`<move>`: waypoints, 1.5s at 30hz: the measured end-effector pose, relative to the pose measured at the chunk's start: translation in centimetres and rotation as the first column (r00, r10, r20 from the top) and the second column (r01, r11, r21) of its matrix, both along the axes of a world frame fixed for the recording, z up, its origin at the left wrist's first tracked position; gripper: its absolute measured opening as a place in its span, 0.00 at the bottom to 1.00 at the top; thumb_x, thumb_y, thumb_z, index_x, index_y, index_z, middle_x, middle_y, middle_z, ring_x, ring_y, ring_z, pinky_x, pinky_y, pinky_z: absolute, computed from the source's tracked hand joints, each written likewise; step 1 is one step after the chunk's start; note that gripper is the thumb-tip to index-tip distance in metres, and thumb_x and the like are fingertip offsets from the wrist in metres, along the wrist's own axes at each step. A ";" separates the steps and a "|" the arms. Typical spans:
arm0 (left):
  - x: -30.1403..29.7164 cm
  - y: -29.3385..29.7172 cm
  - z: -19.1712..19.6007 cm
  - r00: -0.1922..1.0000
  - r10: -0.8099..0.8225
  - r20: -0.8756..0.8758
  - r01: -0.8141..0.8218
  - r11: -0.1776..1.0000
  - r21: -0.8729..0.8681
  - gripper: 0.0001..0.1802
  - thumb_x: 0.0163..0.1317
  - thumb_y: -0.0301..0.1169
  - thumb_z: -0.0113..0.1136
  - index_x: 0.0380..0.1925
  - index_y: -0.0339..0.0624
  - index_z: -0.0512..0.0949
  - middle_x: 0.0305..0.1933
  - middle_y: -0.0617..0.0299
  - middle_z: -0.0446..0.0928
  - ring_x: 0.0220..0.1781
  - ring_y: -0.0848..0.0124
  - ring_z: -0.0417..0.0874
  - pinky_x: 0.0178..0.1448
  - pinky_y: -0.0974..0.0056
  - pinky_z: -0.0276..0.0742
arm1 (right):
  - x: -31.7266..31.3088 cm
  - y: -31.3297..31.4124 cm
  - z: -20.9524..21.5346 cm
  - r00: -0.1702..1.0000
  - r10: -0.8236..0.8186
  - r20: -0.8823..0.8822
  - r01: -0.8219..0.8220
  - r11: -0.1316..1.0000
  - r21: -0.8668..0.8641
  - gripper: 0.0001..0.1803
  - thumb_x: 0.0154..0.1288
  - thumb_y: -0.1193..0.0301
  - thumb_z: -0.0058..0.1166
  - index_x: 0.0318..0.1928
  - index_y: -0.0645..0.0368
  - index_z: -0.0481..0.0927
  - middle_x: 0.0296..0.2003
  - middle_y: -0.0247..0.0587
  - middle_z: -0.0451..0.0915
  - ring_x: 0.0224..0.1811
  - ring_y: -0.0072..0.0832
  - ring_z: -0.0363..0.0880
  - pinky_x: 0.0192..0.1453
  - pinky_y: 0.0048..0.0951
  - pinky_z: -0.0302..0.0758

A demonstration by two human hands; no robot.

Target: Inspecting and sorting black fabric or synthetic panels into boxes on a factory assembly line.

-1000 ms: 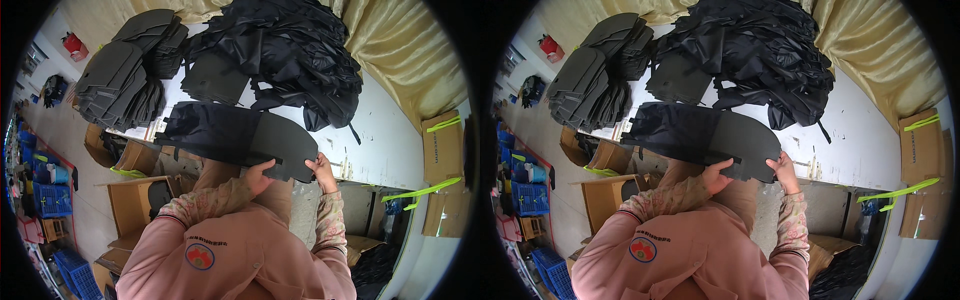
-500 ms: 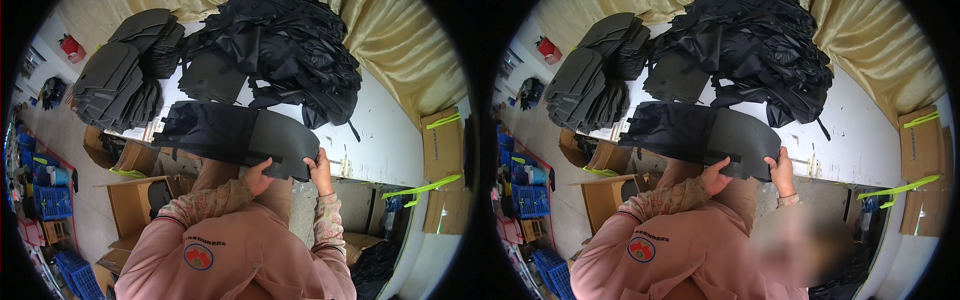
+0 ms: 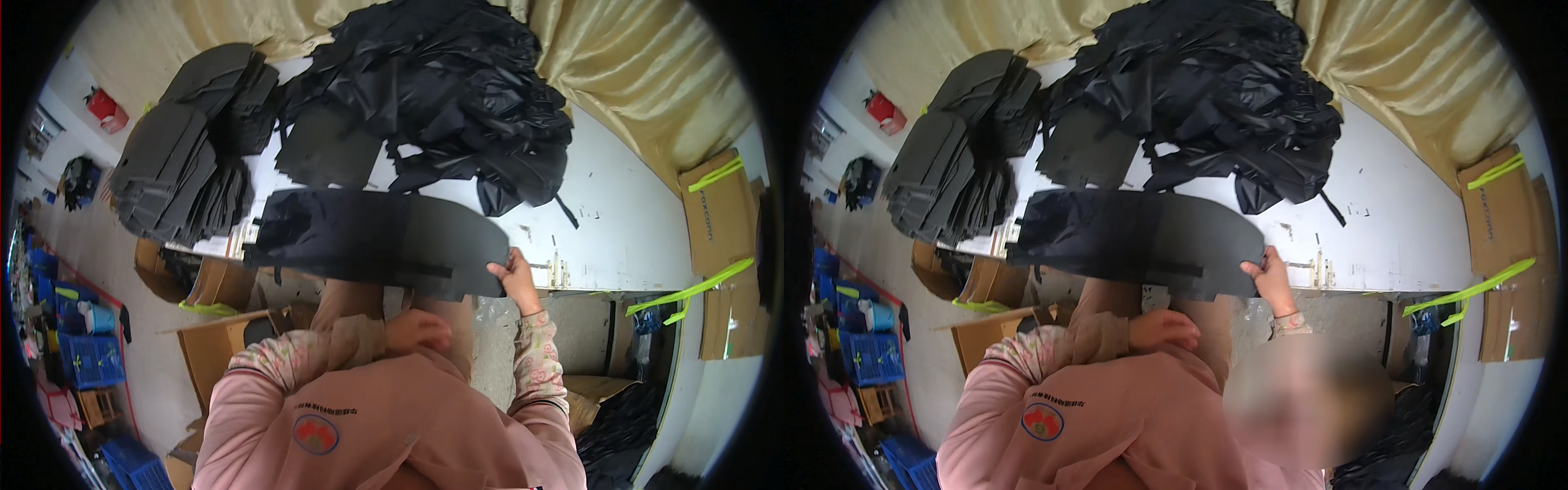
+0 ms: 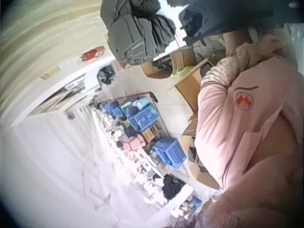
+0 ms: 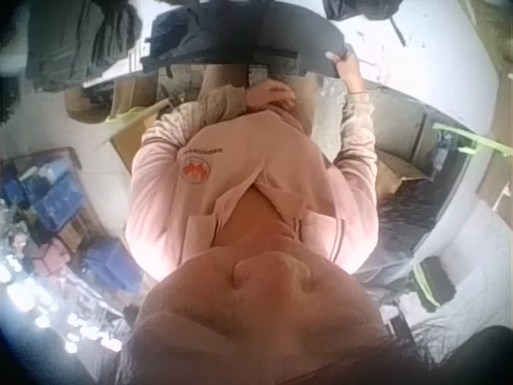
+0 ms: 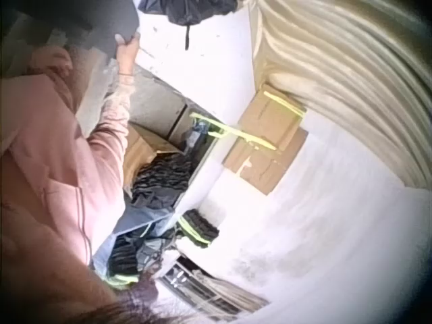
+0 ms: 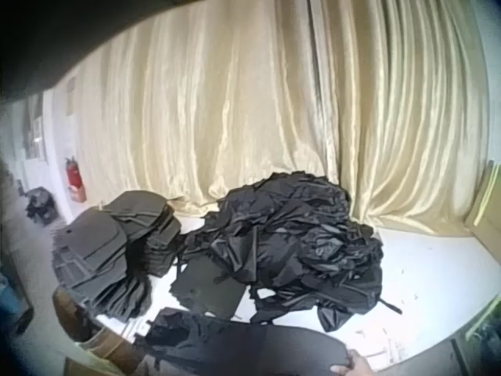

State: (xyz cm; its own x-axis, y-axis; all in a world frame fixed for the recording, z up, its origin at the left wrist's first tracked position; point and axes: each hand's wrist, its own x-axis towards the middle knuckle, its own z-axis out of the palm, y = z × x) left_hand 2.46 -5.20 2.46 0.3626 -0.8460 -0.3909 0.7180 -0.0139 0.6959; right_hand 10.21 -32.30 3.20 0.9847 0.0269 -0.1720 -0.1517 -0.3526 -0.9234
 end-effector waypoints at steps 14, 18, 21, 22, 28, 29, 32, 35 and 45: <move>3.6 -0.4 -0.9 -0.153 -0.612 0.776 -0.425 0.750 0.508 0.50 0.52 0.51 0.64 0.72 0.59 0.48 0.77 0.52 0.39 0.78 0.50 0.36 0.71 0.32 0.33 | 10.0 -3.4 4.0 0.691 0.244 0.681 0.393 0.664 -0.636 0.11 0.52 0.78 0.60 0.40 0.61 0.81 0.53 0.51 0.74 0.57 0.46 0.70 0.61 0.42 0.67; 3.6 -0.5 -1.0 -0.158 -0.572 0.805 -0.405 0.781 0.476 0.49 0.53 0.52 0.64 0.72 0.58 0.50 0.77 0.52 0.39 0.77 0.49 0.37 0.69 0.30 0.35 | 14.2 -4.3 4.5 0.693 0.363 0.622 0.338 0.599 -0.726 0.10 0.52 0.77 0.58 0.38 0.61 0.81 0.46 0.47 0.78 0.55 0.47 0.72 0.60 0.42 0.67; 4.1 0.3 0.1 -0.091 -0.519 0.850 -0.385 0.805 0.451 0.47 0.55 0.50 0.64 0.71 0.58 0.52 0.76 0.50 0.38 0.77 0.48 0.37 0.71 0.32 0.35 | 15.3 -2.2 10.8 0.598 0.284 0.750 0.289 0.796 -0.532 0.06 0.50 0.78 0.58 0.32 0.63 0.81 0.35 0.46 0.80 0.47 0.44 0.75 0.53 0.38 0.72; 4.6 0.7 0.7 -0.062 -0.396 0.916 -0.409 0.847 0.339 0.43 0.56 0.48 0.63 0.70 0.56 0.55 0.75 0.48 0.42 0.76 0.48 0.42 0.72 0.36 0.39 | 14.9 -1.3 13.5 0.584 0.268 0.766 0.287 0.815 -0.503 0.06 0.51 0.79 0.58 0.32 0.63 0.81 0.34 0.46 0.80 0.45 0.44 0.76 0.51 0.37 0.72; 10.3 2.4 11.7 -0.159 0.198 0.967 -0.635 0.730 -0.254 0.32 0.52 0.27 0.67 0.59 0.39 0.68 0.62 0.47 0.67 0.65 0.52 0.67 0.68 0.57 0.63 | 12.7 4.6 26.9 0.610 0.302 0.732 -0.135 0.951 -0.280 0.06 0.57 0.80 0.56 0.37 0.62 0.82 0.31 0.37 0.80 0.35 0.27 0.79 0.42 0.25 0.74; 11.4 2.6 13.4 -0.159 0.245 0.956 -0.647 0.706 -0.289 0.33 0.52 0.28 0.67 0.59 0.37 0.66 0.59 0.49 0.69 0.62 0.56 0.70 0.65 0.59 0.65 | 12.2 5.8 28.5 0.607 0.300 0.736 -0.130 0.951 -0.280 0.06 0.57 0.80 0.56 0.37 0.62 0.82 0.31 0.37 0.80 0.35 0.27 0.79 0.42 0.25 0.74; 13.5 1.7 17.2 0.015 0.355 0.935 -0.620 0.737 -0.270 0.34 0.53 0.30 0.68 0.60 0.37 0.65 0.57 0.52 0.70 0.59 0.61 0.72 0.62 0.60 0.68 | 11.0 9.9 31.7 0.567 0.386 0.728 -0.425 0.894 -0.143 0.09 0.58 0.81 0.55 0.40 0.62 0.81 0.32 0.31 0.81 0.34 0.17 0.76 0.43 0.20 0.74; 15.4 0.3 18.3 0.058 0.439 0.897 -0.677 0.677 -0.288 0.27 0.56 0.27 0.65 0.56 0.36 0.68 0.48 0.60 0.73 0.48 0.71 0.74 0.53 0.66 0.72 | 9.7 13.8 33.1 0.503 0.501 0.704 -0.584 0.798 -0.152 0.10 0.60 0.80 0.55 0.43 0.63 0.79 0.37 0.30 0.79 0.39 0.15 0.76 0.47 0.19 0.74; 14.3 6.6 17.9 0.308 0.850 0.428 -0.748 0.494 -0.444 0.07 0.67 0.29 0.53 0.40 0.37 0.74 0.36 0.56 0.80 0.37 0.69 0.82 0.46 0.67 0.76 | 13.1 10.6 22.7 0.600 0.529 0.601 -0.462 0.842 -0.280 0.40 0.54 0.71 0.66 0.66 0.63 0.61 0.62 0.49 0.67 0.67 0.34 0.63 0.69 0.32 0.60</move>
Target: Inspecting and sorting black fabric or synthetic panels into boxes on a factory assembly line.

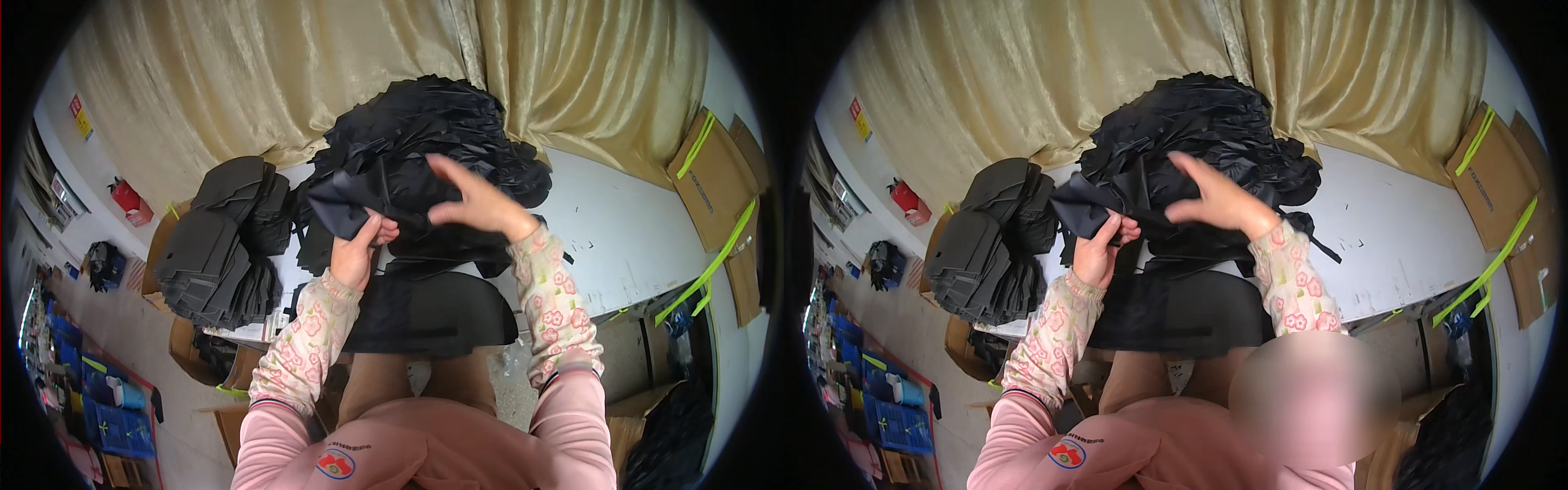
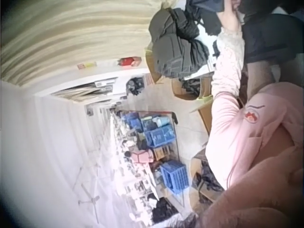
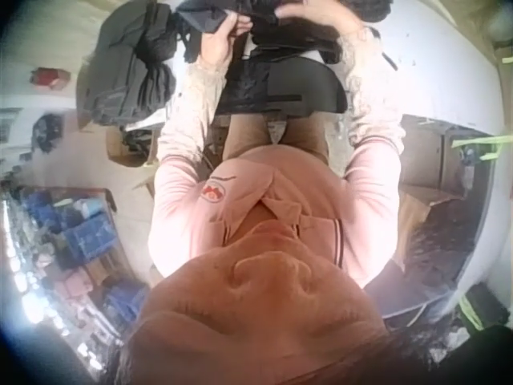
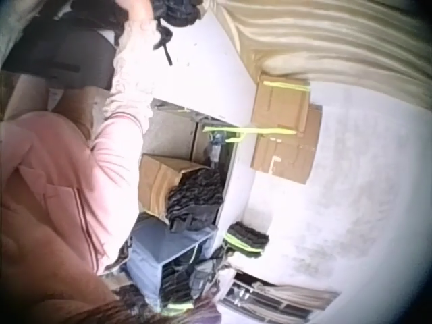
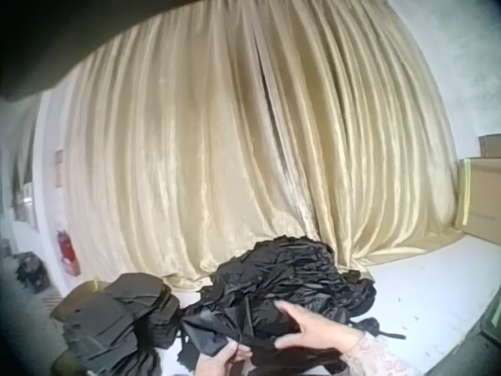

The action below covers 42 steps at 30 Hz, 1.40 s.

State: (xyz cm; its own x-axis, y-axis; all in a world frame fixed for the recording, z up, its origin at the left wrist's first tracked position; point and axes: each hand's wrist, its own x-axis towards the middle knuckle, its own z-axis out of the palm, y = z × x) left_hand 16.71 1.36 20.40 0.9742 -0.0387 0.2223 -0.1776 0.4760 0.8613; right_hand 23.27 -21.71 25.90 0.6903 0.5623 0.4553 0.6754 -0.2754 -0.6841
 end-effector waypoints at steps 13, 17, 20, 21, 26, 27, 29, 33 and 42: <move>-6.5 6.8 -3.3 0.983 -0.185 -0.013 0.181 0.946 0.270 0.08 0.67 0.30 0.51 0.35 0.36 0.74 0.36 0.55 0.78 0.40 0.68 0.80 0.50 0.65 0.73 | 5.1 5.0 -17.5 0.903 -0.423 0.077 0.421 0.835 -0.355 0.25 0.58 0.70 0.59 0.57 0.55 0.71 0.51 0.48 0.74 0.56 0.45 0.70 0.56 0.40 0.69; -8.6 10.3 -3.8 0.874 -0.476 -0.100 0.462 0.749 0.475 0.07 0.65 0.29 0.55 0.34 0.34 0.75 0.38 0.54 0.79 0.46 0.64 0.79 0.55 0.60 0.72 | 6.1 6.4 -17.5 0.921 -0.390 0.011 0.339 0.785 -0.519 0.17 0.58 0.70 0.58 0.50 0.56 0.78 0.45 0.49 0.79 0.50 0.47 0.75 0.52 0.40 0.73; -9.6 13.8 -3.9 0.625 -0.710 -0.326 0.673 0.278 0.686 0.16 0.64 0.34 0.59 0.46 0.33 0.76 0.48 0.52 0.78 0.55 0.62 0.76 0.60 0.59 0.70 | 6.6 6.2 -16.6 0.913 -0.408 -0.007 0.357 0.806 -0.471 0.11 0.56 0.70 0.60 0.41 0.56 0.82 0.38 0.44 0.83 0.47 0.43 0.78 0.50 0.41 0.72; -10.0 15.2 -3.7 0.632 -0.675 -0.381 0.617 0.141 0.774 0.24 0.61 0.39 0.63 0.53 0.35 0.74 0.54 0.52 0.76 0.58 0.62 0.74 0.62 0.60 0.68 | 6.8 6.0 -15.4 0.951 -0.308 -0.002 0.284 0.881 -0.378 0.10 0.55 0.69 0.60 0.38 0.57 0.82 0.36 0.45 0.83 0.43 0.43 0.80 0.47 0.41 0.74; -8.2 19.6 0.0 0.997 -0.082 -0.006 0.019 0.160 0.987 0.30 0.58 0.46 0.64 0.54 0.36 0.74 0.56 0.53 0.75 0.57 0.63 0.75 0.62 0.62 0.68 | 2.2 6.8 -3.0 0.983 0.054 0.175 0.003 0.950 -0.313 0.09 0.56 0.68 0.58 0.35 0.59 0.82 0.31 0.46 0.82 0.36 0.43 0.81 0.41 0.39 0.76; -7.1 18.9 1.2 0.989 -0.036 0.140 -0.120 0.335 0.935 0.28 0.59 0.42 0.62 0.54 0.36 0.73 0.57 0.54 0.75 0.58 0.64 0.75 0.63 0.62 0.67 | 0.7 7.1 -0.6 0.974 0.136 0.180 -0.067 0.936 -0.346 0.08 0.58 0.69 0.57 0.35 0.61 0.82 0.31 0.46 0.82 0.35 0.43 0.81 0.40 0.37 0.76; -5.3 16.1 3.3 0.955 0.000 0.297 -0.230 0.631 0.741 0.23 0.62 0.35 0.59 0.56 0.35 0.72 0.57 0.55 0.74 0.60 0.66 0.73 0.65 0.62 0.65 | -1.8 7.9 3.2 0.954 0.240 0.181 -0.155 0.909 -0.387 0.07 0.60 0.71 0.56 0.36 0.62 0.81 0.32 0.46 0.82 0.34 0.42 0.81 0.40 0.34 0.75; -1.1 9.5 4.3 0.907 -0.295 0.301 -0.043 0.646 0.762 0.21 0.64 0.28 0.57 0.57 0.38 0.71 0.57 0.58 0.74 0.61 0.70 0.72 0.65 0.65 0.65 | -6.2 8.2 8.4 0.911 0.382 0.156 -0.316 0.889 -0.331 0.07 0.60 0.73 0.56 0.35 0.63 0.81 0.30 0.45 0.81 0.32 0.39 0.81 0.38 0.31 0.76; 1.2 1.8 -0.8 0.852 -0.518 0.076 0.332 0.646 0.687 0.18 0.62 0.32 0.61 0.51 0.37 0.75 0.45 0.60 0.79 0.47 0.75 0.79 0.54 0.68 0.74 | -4.3 2.7 4.2 0.989 0.014 0.148 0.040 0.933 -0.359 0.10 0.59 0.65 0.57 0.30 0.60 0.80 0.26 0.46 0.80 0.31 0.43 0.80 0.35 0.37 0.74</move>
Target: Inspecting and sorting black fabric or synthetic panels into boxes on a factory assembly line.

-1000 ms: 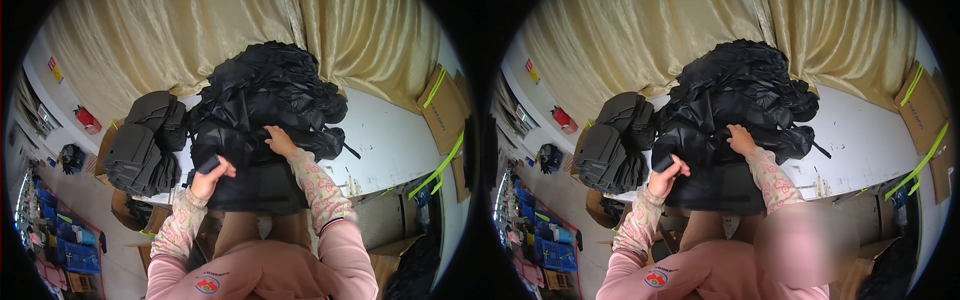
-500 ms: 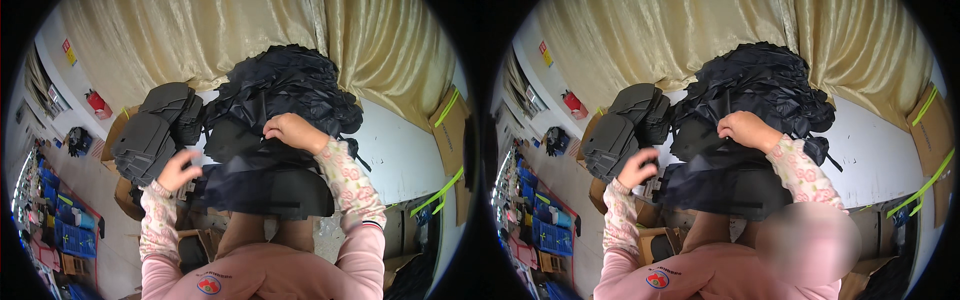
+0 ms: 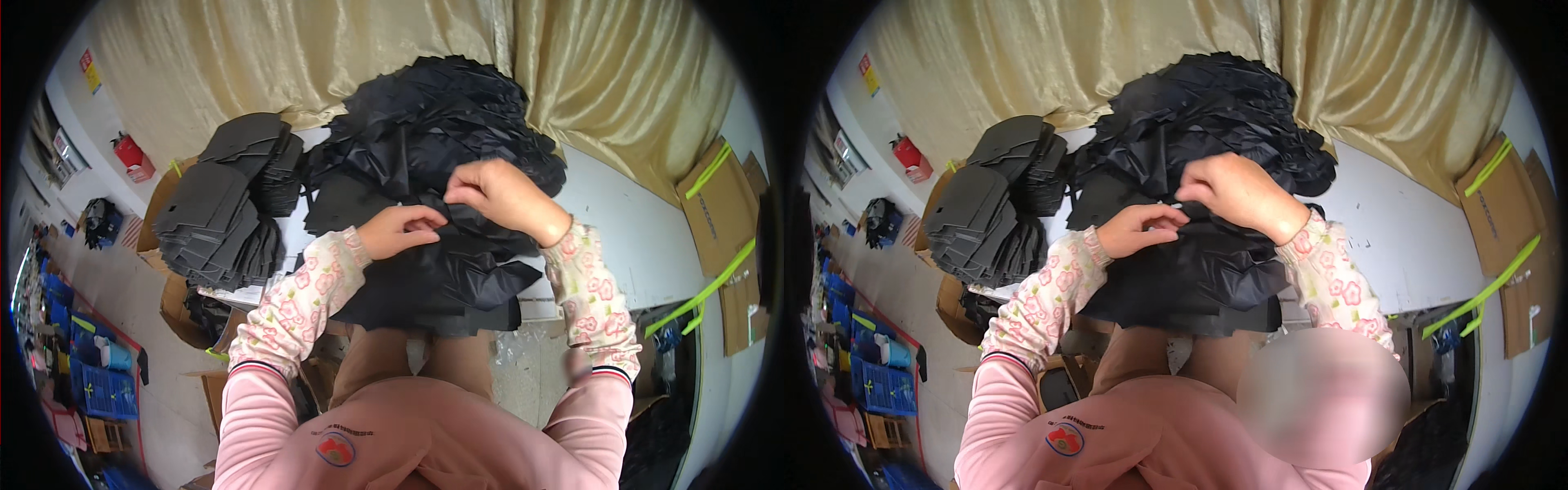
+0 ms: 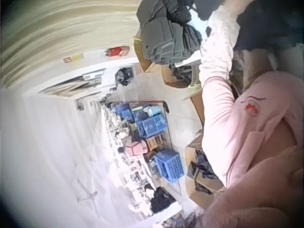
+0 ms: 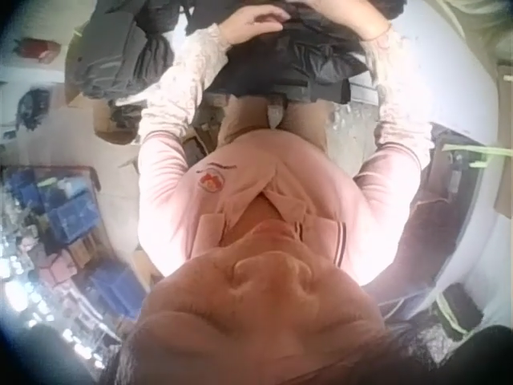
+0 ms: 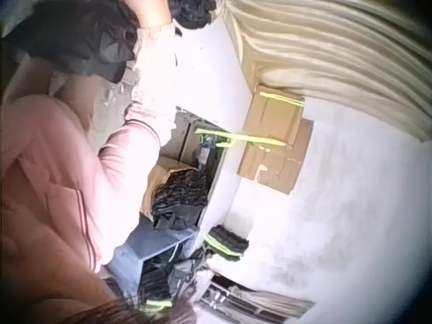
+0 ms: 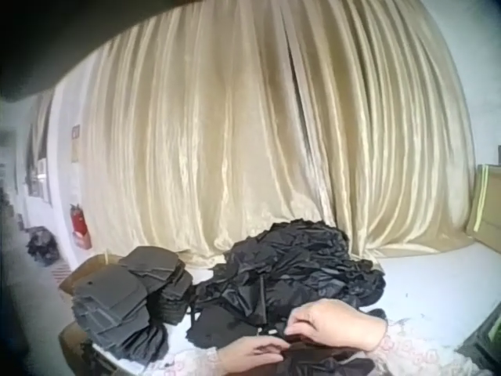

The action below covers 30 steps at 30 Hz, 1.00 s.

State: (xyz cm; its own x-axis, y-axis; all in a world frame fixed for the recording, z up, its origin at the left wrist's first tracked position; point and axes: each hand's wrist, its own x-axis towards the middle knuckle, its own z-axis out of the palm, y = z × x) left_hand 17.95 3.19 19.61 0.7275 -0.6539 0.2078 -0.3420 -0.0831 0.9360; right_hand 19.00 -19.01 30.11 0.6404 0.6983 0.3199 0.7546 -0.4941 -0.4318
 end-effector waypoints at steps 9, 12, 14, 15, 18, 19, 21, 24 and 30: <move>-0.1 1.3 -3.3 1.000 0.000 -0.005 0.001 0.971 0.241 0.15 0.61 0.30 0.61 0.48 0.38 0.77 0.41 0.61 0.81 0.44 0.75 0.81 0.51 0.69 0.75 | 2.3 -14.8 -23.4 0.619 -0.415 -0.666 0.312 0.909 -0.276 0.27 0.57 0.62 0.66 0.52 0.66 0.75 0.43 0.39 0.81 0.46 0.23 0.77 0.54 0.26 0.73; 0.7 0.6 -3.9 0.998 -0.008 -0.065 0.022 0.977 0.211 0.15 0.61 0.30 0.62 0.48 0.39 0.77 0.40 0.62 0.80 0.44 0.76 0.80 0.51 0.70 0.75 | 2.2 -12.7 -25.3 0.638 -0.228 -0.736 0.383 0.923 0.046 0.25 0.57 0.63 0.66 0.50 0.65 0.76 0.43 0.37 0.79 0.46 0.21 0.75 0.54 0.23 0.72; 1.0 -0.3 -4.1 0.994 -0.023 -0.104 0.042 0.981 0.188 0.15 0.61 0.30 0.62 0.48 0.39 0.77 0.41 0.63 0.79 0.44 0.76 0.80 0.51 0.70 0.74 | 2.5 -11.2 -25.3 0.729 -0.192 -0.657 0.349 0.930 0.116 0.17 0.59 0.65 0.65 0.41 0.64 0.76 0.33 0.29 0.76 0.36 0.16 0.71 0.42 0.21 0.71; 0.8 -0.7 -4.1 0.999 -0.005 -0.038 0.013 0.975 0.220 0.16 0.60 0.30 0.63 0.48 0.39 0.76 0.42 0.63 0.79 0.46 0.75 0.79 0.52 0.69 0.74 | 2.6 -10.6 -24.5 0.735 -0.187 -0.652 0.330 0.938 0.103 0.14 0.60 0.66 0.64 0.36 0.62 0.74 0.29 0.26 0.72 0.31 0.14 0.67 0.36 0.21 0.67; 1.2 -1.3 -2.5 0.980 0.014 0.198 -0.068 0.961 0.270 0.19 0.58 0.30 0.64 0.50 0.40 0.76 0.47 0.61 0.77 0.52 0.73 0.76 0.56 0.67 0.71 | 2.2 -7.2 -17.5 0.767 -0.052 -0.640 0.239 0.948 0.209 0.14 0.63 0.70 0.60 0.27 0.58 0.66 0.21 0.20 0.62 0.24 0.10 0.56 0.26 0.20 0.56; 1.3 -1.6 -1.3 0.949 0.051 0.312 -0.104 0.982 0.157 0.21 0.58 0.29 0.64 0.52 0.40 0.75 0.49 0.62 0.76 0.54 0.73 0.75 0.59 0.67 0.69 | 1.6 -6.0 -13.5 0.806 0.009 -0.592 0.151 0.964 0.220 0.13 0.64 0.71 0.59 0.28 0.58 0.67 0.22 0.20 0.63 0.24 0.10 0.57 0.26 0.19 0.57; 2.0 -1.9 0.5 0.931 0.124 0.343 -0.122 0.992 -0.026 0.23 0.58 0.30 0.64 0.54 0.41 0.73 0.52 0.61 0.75 0.55 0.71 0.75 0.60 0.65 0.69 | 0.7 -3.8 -6.8 0.870 0.140 -0.472 -0.034 0.974 0.225 0.11 0.64 0.71 0.58 0.30 0.58 0.69 0.22 0.21 0.64 0.25 0.10 0.58 0.27 0.18 0.59; 1.7 -2.4 5.3 0.993 -0.098 -0.063 0.076 0.953 -0.294 0.22 0.63 0.31 0.60 0.56 0.38 0.71 0.54 0.63 0.74 0.55 0.74 0.73 0.59 0.67 0.69 | -0.2 -1.7 1.1 0.900 0.305 -0.310 -0.280 0.952 0.124 0.08 0.65 0.69 0.57 0.34 0.58 0.72 0.22 0.22 0.66 0.24 0.10 0.62 0.27 0.16 0.62; 1.0 0.5 8.5 0.856 -0.440 -0.271 0.334 0.871 -0.359 0.24 0.62 0.36 0.61 0.54 0.32 0.73 0.50 0.63 0.77 0.51 0.77 0.75 0.56 0.71 0.70 | -2.2 0.5 9.8 0.834 0.216 -0.507 -0.317 0.941 -0.121 0.07 0.66 0.68 0.55 0.35 0.59 0.77 0.20 0.22 0.69 0.22 0.09 0.64 0.25 0.16 0.64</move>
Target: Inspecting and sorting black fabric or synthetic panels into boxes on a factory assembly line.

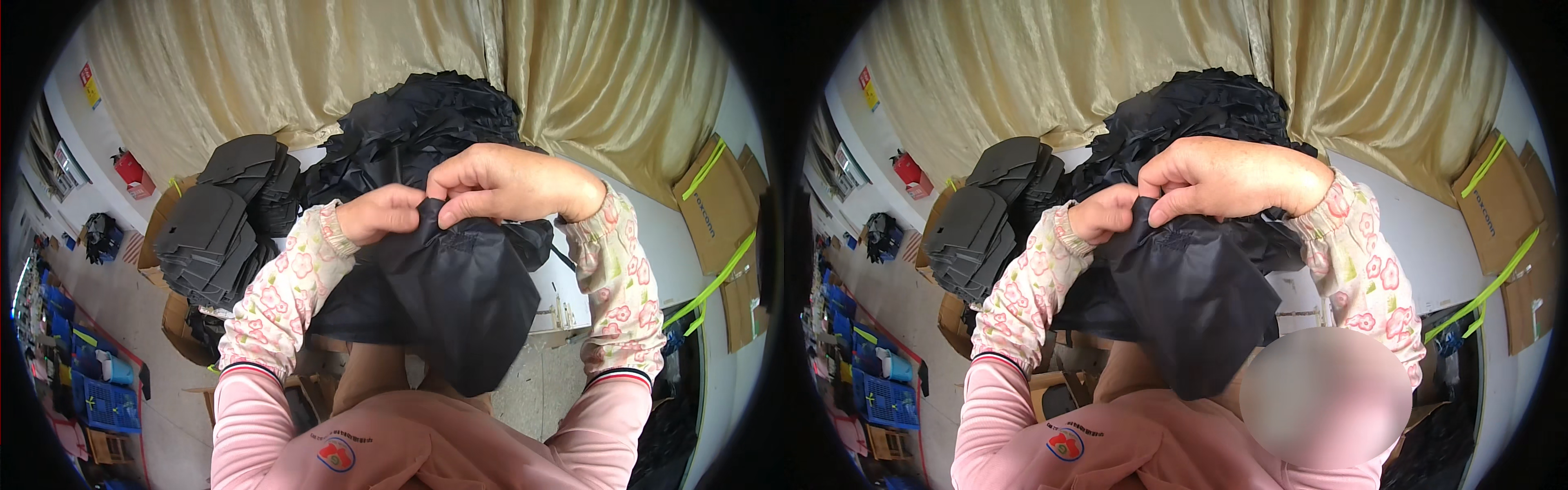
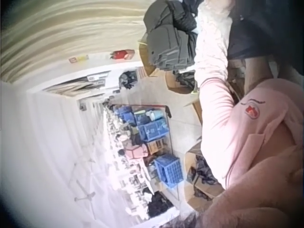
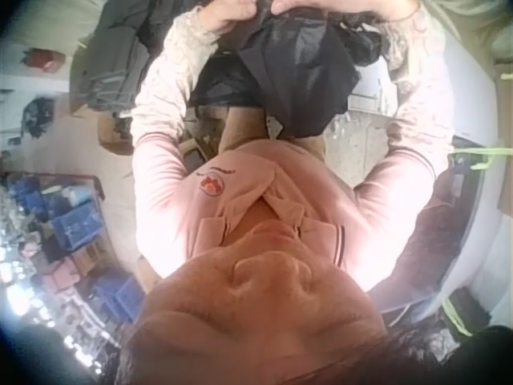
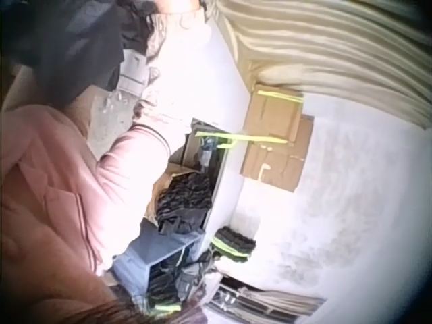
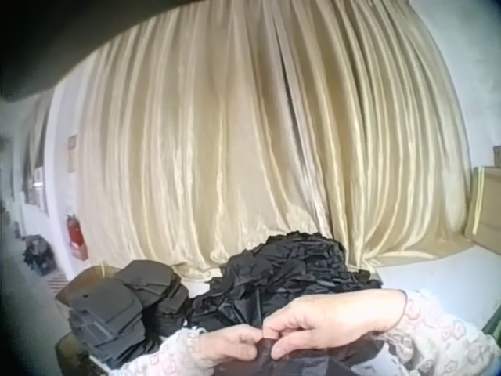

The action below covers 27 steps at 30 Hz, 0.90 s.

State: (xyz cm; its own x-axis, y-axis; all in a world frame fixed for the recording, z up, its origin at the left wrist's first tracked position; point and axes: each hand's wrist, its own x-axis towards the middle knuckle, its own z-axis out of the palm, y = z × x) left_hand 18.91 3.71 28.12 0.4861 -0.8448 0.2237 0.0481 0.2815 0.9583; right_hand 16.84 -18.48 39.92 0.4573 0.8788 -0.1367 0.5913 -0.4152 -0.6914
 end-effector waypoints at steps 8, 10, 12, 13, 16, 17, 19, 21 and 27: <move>-3.2 1.7 -0.3 0.988 -0.048 -0.144 0.062 0.994 0.095 0.26 0.53 0.25 0.65 0.54 0.33 0.72 0.50 0.62 0.78 0.51 0.75 0.78 0.60 0.68 0.70 | 1.2 0.2 -4.6 0.987 0.036 -0.158 -0.007 0.983 0.185 0.06 0.67 0.72 0.53 0.36 0.62 0.76 0.28 0.19 0.71 0.32 0.09 0.64 0.37 0.15 0.66; -3.3 1.9 -0.7 0.977 -0.026 -0.212 0.041 0.997 0.066 0.29 0.52 0.22 0.64 0.57 0.34 0.70 0.52 0.62 0.77 0.52 0.74 0.78 0.60 0.68 0.70 | 0.8 -0.2 -6.2 0.940 0.043 -0.339 0.044 0.969 0.245 0.05 0.65 0.74 0.54 0.40 0.62 0.75 0.31 0.20 0.73 0.35 0.09 0.66 0.40 0.16 0.67; -3.9 2.2 -1.0 0.976 0.015 -0.216 -0.004 0.999 0.053 0.31 0.51 0.22 0.64 0.58 0.34 0.68 0.53 0.61 0.76 0.53 0.73 0.78 0.61 0.67 0.70 | 0.8 -0.2 -8.7 0.876 0.058 -0.479 0.088 0.957 0.276 0.08 0.61 0.78 0.57 0.41 0.62 0.75 0.33 0.21 0.73 0.36 0.09 0.68 0.42 0.15 0.68; -4.2 2.3 -1.3 0.966 0.024 -0.257 -0.017 0.999 0.033 0.31 0.51 0.21 0.64 0.58 0.33 0.68 0.53 0.60 0.76 0.53 0.72 0.78 0.61 0.67 0.70 | 0.8 -0.3 -9.7 0.862 0.063 -0.503 0.098 0.953 0.287 0.07 0.61 0.78 0.57 0.40 0.61 0.75 0.32 0.21 0.73 0.35 0.09 0.68 0.42 0.15 0.68; -5.1 2.5 -2.3 0.942 -0.003 -0.335 -0.005 1.000 -0.023 0.33 0.52 0.23 0.64 0.60 0.33 0.65 0.55 0.57 0.75 0.55 0.70 0.77 0.63 0.65 0.69 | 0.3 -0.6 -11.0 0.845 0.040 -0.533 0.140 0.946 0.294 0.06 0.61 0.77 0.59 0.35 0.58 0.73 0.29 0.20 0.71 0.32 0.07 0.67 0.37 0.13 0.65; -5.5 2.6 -2.7 0.928 -0.040 -0.371 0.019 0.998 -0.060 0.34 0.53 0.25 0.64 0.61 0.33 0.64 0.56 0.56 0.74 0.57 0.69 0.76 0.64 0.63 0.68 | -0.1 -0.6 -10.7 0.835 0.042 -0.548 0.157 0.937 0.312 0.07 0.61 0.77 0.59 0.33 0.57 0.72 0.27 0.19 0.70 0.30 0.07 0.66 0.34 0.12 0.63; -6.5 2.1 -4.1 0.878 -0.132 -0.461 0.053 0.982 -0.180 0.36 0.54 0.30 0.65 0.61 0.32 0.62 0.59 0.54 0.71 0.59 0.68 0.74 0.65 0.62 0.67 | -1.4 -0.5 -8.8 0.817 0.037 -0.575 0.207 0.913 0.352 0.09 0.60 0.77 0.59 0.31 0.55 0.70 0.25 0.18 0.69 0.26 0.05 0.63 0.29 0.11 0.58; -6.9 1.6 -6.5 0.847 -0.267 -0.460 0.109 0.933 -0.342 0.42 0.60 0.52 0.59 0.62 0.30 0.59 0.65 0.51 0.65 0.64 0.65 0.70 0.68 0.60 0.63 | -1.1 -0.4 -7.8 0.837 0.041 -0.546 0.190 0.913 0.360 0.08 0.60 0.78 0.59 0.32 0.58 0.71 0.26 0.20 0.70 0.27 0.06 0.64 0.29 0.12 0.60; -8.6 1.6 -9.3 0.756 -0.138 -0.640 0.031 0.984 -0.176 0.43 0.66 0.62 0.36 0.62 0.31 0.61 0.65 0.53 0.66 0.67 0.66 0.66 0.71 0.60 0.58 | -2.2 -1.8 -2.6 0.928 -0.010 -0.371 0.077 0.983 0.165 0.07 0.60 0.79 0.60 0.32 0.62 0.74 0.19 0.20 0.67 0.20 0.06 0.60 0.24 0.15 0.57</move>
State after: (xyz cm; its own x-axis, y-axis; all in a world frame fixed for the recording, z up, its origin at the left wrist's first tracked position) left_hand 10.31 5.26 18.83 0.4881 -0.8728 0.0050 0.6715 0.3791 0.6367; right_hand 14.69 -20.27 37.36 0.4426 0.8841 -0.1495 0.2658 -0.2886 -0.9198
